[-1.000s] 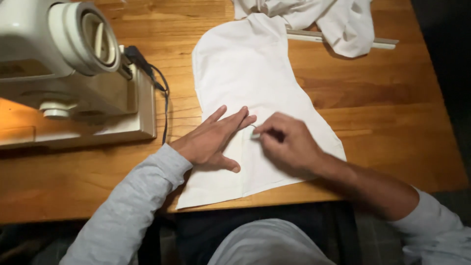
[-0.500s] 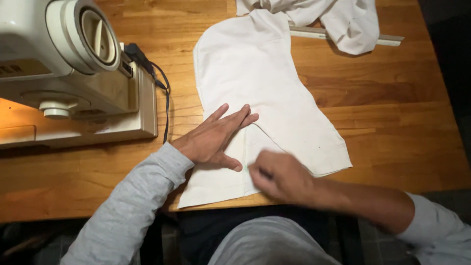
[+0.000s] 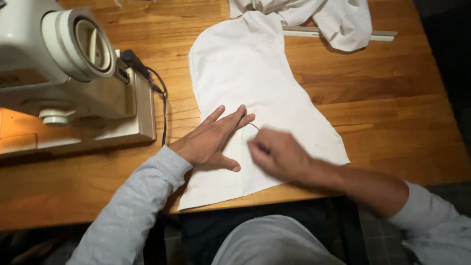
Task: Marking a pattern on white fabric with a chalk marker and cutting it out with scissors on a work table.
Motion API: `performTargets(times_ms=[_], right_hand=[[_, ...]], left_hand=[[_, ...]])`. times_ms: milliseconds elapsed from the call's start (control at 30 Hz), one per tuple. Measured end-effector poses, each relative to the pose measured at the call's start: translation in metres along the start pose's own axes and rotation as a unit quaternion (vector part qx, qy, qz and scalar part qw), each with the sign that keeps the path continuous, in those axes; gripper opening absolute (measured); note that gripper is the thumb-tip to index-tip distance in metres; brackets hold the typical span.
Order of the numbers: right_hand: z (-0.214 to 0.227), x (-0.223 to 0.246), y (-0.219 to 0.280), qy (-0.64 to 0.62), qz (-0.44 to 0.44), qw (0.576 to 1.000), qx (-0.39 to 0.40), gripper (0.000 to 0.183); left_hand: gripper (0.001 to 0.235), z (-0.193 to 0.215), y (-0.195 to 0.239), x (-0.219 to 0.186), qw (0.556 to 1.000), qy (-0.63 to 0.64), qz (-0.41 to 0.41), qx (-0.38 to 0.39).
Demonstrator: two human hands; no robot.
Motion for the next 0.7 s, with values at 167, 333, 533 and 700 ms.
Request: performTargets(times_ms=[167, 333, 533, 700], right_hand=[[-0.028, 0.020, 0.066, -0.009, 0.054, 0.996, 0.068, 0.014], [0.035, 0.026, -0.014, -0.027, 0.051, 0.998, -0.009, 0.009], [0.044, 0.035, -0.063, -0.004, 0.147, 0.984, 0.099, 0.008], [0.051, 0.017, -0.056, -0.034, 0.105, 0.982, 0.152, 0.009]], left_hand=[[0.154, 0.002, -0.001, 0.000, 1.000, 0.013, 0.000, 0.001], [0.157, 0.000, -0.002, 0.004, 1.000, -0.008, -0.001, 0.002], [0.162, -0.005, -0.002, 0.012, 1.000, 0.001, 0.019, 0.006], [0.160, -0.001, -0.002, 0.004, 1.000, 0.013, 0.015, 0.009]])
Point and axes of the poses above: each hand's wrist, its own y-axis away from the middle knuckle, its own z-axis out of the back of the hand, x = y × z, the point moved 9 cm from there along -y, towards the middle knuckle, and after that the axes turned 14 degrees about -z, right-handed, at the moved point
